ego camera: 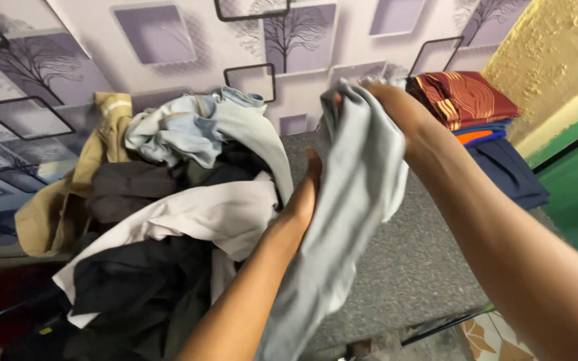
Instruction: The person is seen folding a pair of jeans and placing them on top of a stack of other folded clothes.
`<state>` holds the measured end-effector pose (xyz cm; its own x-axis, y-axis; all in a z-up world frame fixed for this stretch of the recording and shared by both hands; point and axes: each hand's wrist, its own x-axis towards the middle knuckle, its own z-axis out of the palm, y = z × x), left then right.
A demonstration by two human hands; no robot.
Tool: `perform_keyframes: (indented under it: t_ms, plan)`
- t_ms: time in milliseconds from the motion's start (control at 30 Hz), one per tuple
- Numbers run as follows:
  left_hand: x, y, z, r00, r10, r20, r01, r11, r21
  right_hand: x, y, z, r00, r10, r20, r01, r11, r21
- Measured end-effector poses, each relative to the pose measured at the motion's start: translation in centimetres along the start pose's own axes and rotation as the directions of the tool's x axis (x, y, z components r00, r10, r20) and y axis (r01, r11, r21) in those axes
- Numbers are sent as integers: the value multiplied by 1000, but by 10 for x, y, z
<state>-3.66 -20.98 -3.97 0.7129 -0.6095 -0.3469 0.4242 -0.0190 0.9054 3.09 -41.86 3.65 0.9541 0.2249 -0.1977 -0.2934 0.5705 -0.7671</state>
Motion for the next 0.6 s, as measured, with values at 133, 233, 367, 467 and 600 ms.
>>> perform_keyframes:
  t_ms: [133,233,367,467,600]
  plan:
    - [59,-16,12,902,47,-429,58,972,229,67,-20,-66,997,-51,51,58,986,-158]
    - [90,-57,8,666,276,-693,103,886,452,69,-3,-125,918,66,-390,-201,927,-316]
    - [75,-134,8,725,242,-645,366,658,658,23,88,-238,942,214,-257,-294,165,-941]
    - [49,-157,30,756,45,-653,545,510,666,-46,162,-267,873,328,-361,-424,144,-894]
    - [55,-185,35,674,23,-739,660,431,615,-103,233,-296,783,459,-421,-602,386,-699]
